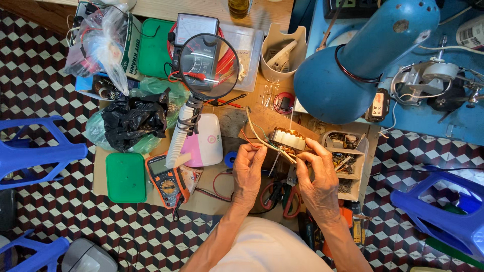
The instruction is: The person holds a small electrical component with copper windings and multiple wires, repeatedly inspecting and manipulating the wires with both hands. They use a screwdriver to adjust or probe connections on the component and occasionally reposition the component under a magnifying lamp. The task involves careful handling of the wires and the component throughout the clip.
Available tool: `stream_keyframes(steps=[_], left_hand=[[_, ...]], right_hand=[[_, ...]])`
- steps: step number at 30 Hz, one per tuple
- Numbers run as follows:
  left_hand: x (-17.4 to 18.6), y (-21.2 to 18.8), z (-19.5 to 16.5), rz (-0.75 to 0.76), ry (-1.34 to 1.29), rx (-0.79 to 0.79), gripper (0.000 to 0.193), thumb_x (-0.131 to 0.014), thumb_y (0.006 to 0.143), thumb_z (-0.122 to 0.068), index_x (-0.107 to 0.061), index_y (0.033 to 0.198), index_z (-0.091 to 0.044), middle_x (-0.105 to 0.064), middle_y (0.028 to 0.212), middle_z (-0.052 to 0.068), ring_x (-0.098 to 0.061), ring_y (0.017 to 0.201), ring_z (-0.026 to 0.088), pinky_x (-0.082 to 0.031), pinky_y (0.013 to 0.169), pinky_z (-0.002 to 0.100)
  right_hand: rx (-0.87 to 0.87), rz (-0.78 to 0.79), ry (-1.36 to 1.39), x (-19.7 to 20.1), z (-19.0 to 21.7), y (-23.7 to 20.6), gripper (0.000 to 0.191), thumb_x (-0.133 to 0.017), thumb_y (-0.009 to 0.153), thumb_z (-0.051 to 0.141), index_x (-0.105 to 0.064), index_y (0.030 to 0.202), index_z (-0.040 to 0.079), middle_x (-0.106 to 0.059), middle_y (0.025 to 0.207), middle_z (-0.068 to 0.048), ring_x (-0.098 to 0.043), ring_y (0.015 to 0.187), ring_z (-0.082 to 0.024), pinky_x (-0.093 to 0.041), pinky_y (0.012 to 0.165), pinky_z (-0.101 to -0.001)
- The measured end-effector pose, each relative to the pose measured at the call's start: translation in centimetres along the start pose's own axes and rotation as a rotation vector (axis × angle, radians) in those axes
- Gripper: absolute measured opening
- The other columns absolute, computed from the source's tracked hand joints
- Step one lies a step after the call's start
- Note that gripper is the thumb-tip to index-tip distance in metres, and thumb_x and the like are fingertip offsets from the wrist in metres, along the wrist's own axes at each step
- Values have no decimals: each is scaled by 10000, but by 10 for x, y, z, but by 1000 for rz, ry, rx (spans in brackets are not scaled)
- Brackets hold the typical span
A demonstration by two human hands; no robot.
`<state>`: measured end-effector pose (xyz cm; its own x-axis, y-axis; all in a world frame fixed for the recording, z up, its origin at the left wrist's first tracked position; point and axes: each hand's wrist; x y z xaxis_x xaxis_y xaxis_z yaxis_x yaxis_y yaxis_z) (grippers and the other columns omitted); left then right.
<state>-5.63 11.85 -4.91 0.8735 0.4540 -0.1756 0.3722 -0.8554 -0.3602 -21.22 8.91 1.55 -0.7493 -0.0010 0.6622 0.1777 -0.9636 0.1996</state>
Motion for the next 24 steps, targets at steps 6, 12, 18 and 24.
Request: stream_keyframes(steps=[6, 12, 18, 24], left_hand=[[1, 0, 3, 21, 29, -16, 176, -645, 1030, -188, -602, 1084, -26, -682, 862, -9, -561, 777, 20, -452, 715, 178], [1, -1, 3, 32, 34, -33, 181, -636, 1031, -200, -594, 1081, -31, -683, 847, -19, -562, 773, 14, -451, 718, 173], [4, -1, 3, 14, 100, -36, 196, -646, 1028, -215, -596, 1061, -29, -666, 806, -34, -533, 748, 8, -438, 698, 173], [5, -2, 1, 29, 133, -56, 207, -641, 1032, -234, -596, 1058, -33, -659, 786, -36, -517, 734, 8, -435, 686, 178]], right_hand=[[-8, -12, 11, 2, 0, 1, 125, -685, 923, 15, -638, 1037, -5, -613, 1348, -180, -652, 1208, -298, -555, 1025, -388], [-28, -17, 15, 3, 1, 2, 135, -698, 918, 16, -653, 1044, 2, -616, 1344, -173, -654, 1214, -295, -553, 1019, -386], [-1, -14, 13, 2, 2, 1, 127, -708, 918, 13, -673, 1041, 13, -619, 1339, -150, -651, 1204, -279, -550, 1019, -374], [-18, -11, 34, 0, 0, 0, 113, -709, 924, 25, -680, 1034, 15, -604, 1349, -149, -648, 1194, -280, -554, 1022, -375]])
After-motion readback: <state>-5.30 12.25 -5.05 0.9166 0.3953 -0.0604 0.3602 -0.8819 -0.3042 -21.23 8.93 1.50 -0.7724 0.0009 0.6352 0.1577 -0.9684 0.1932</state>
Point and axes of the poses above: each hand's wrist, its own y-axis towards the middle knuckle, its own x-axis out of the back of the hand, z = x × y
